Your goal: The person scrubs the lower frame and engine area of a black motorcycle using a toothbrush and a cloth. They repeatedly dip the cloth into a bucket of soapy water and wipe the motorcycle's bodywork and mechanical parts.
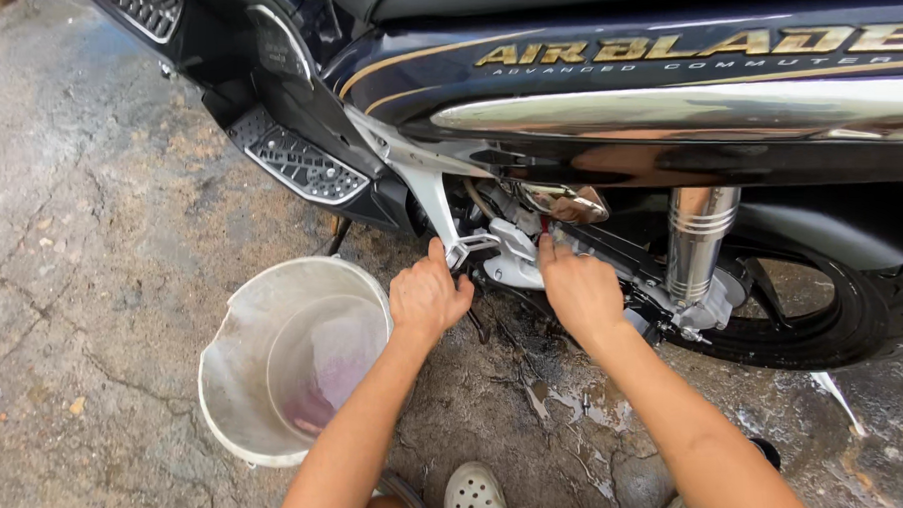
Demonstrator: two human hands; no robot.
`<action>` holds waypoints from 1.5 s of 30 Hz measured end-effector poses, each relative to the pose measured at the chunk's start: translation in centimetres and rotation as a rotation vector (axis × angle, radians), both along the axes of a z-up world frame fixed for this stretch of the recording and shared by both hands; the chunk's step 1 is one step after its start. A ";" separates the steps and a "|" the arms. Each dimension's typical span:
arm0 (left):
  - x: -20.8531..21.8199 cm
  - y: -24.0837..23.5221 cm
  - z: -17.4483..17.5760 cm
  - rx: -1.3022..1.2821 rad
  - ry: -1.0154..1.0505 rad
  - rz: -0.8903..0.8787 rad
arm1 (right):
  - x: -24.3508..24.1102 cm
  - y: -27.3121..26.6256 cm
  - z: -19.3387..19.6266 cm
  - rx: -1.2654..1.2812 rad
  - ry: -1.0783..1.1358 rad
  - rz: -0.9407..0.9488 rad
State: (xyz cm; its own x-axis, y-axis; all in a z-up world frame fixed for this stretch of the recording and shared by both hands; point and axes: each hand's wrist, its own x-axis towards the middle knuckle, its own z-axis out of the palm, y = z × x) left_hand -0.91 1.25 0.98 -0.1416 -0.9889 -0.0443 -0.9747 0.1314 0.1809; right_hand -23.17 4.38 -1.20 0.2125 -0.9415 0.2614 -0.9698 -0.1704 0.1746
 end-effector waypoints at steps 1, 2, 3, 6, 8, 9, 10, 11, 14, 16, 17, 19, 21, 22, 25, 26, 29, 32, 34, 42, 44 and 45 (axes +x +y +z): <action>-0.1 -0.1 0.0 -0.005 -0.004 -0.006 | 0.6 0.6 0.8 -0.005 -0.004 -0.006; -0.2 -0.4 0.1 -0.010 -0.014 -0.008 | 1.3 1.1 1.6 -0.038 0.038 0.001; -0.2 -0.3 -0.2 -0.008 -0.021 -0.001 | 2.0 1.8 2.3 -0.065 0.083 0.017; 0.0 -0.5 -0.7 0.006 -0.028 0.007 | 3.1 2.9 5.4 -0.044 0.044 0.022; 0.1 -0.3 -0.7 0.004 -0.022 0.017 | 3.2 2.1 4.5 -0.039 0.042 0.028; -0.1 -0.4 -0.6 -0.008 -0.017 0.011 | 3.1 1.8 4.2 -0.043 0.039 0.018; -0.1 -0.2 -0.8 -0.006 -0.019 0.002 | 3.4 2.8 4.5 -0.041 0.037 0.009; -0.1 -0.3 -0.7 -0.005 -0.024 0.006 | 3.7 3.3 5.0 -0.024 0.016 -0.004; -0.2 -0.4 -0.3 0.004 -0.022 0.014 | 3.1 1.7 3.8 -0.030 0.015 -0.009; -0.1 -0.4 -0.2 0.001 -0.024 0.003 | 2.6 0.8 3.0 -0.063 0.027 -0.014; -0.1 -0.3 -0.2 0.005 -0.024 0.002 | 2.3 1.0 3.0 -0.017 0.000 0.003; -0.1 -0.5 -0.2 0.001 -0.019 0.004 | 2.2 1.9 4.5 0.020 -0.022 0.021; 0.2 -0.2 -0.7 -0.007 -0.025 0.000 | 2.8 4.0 6.8 0.086 -0.042 0.010; 0.1 0.3 -0.8 0.003 -0.023 0.013 | 2.3 3.1 5.1 0.096 -0.040 0.023; -0.1 -0.1 0.0 0.011 -0.025 -0.004 | 2.2 1.6 3.1 0.016 0.002 -0.011; -0.1 0.0 0.3 0.015 -0.020 -0.008 | 2.9 2.3 4.3 0.085 -0.009 -0.037; 0.0 -0.2 0.2 0.007 -0.005 -0.003 | 2.7 1.5 4.7 0.152 -0.049 -0.058; 0.2 -0.2 -0.2 -0.001 -0.006 -0.005 | 2.2 1.2 4.0 0.183 -0.097 -0.065; 0.1 -0.4 -0.2 -0.012 -0.007 -0.004 | 2.5 2.2 5.3 0.202 -0.105 -0.067; 0.1 -0.2 -0.5 -0.003 -0.007 -0.010 | 2.3 4.5 6.4 0.282 -0.358 -0.282; 0.0 -0.4 -0.5 -0.009 -0.006 -0.009 | 2.8 4.0 6.3 0.276 -0.295 -0.265; 0.0 -0.3 -0.6 -0.012 -0.009 -0.010 | 3.2 3.9 6.2 0.272 -0.235 -0.250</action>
State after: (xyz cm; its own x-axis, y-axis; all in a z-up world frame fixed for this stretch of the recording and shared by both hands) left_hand -0.89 0.94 0.42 -0.1507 -0.9880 -0.0336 -0.9749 0.1429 0.1709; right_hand -19.98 8.30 4.96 -0.0661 -0.9978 0.0109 -0.9951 0.0651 -0.0743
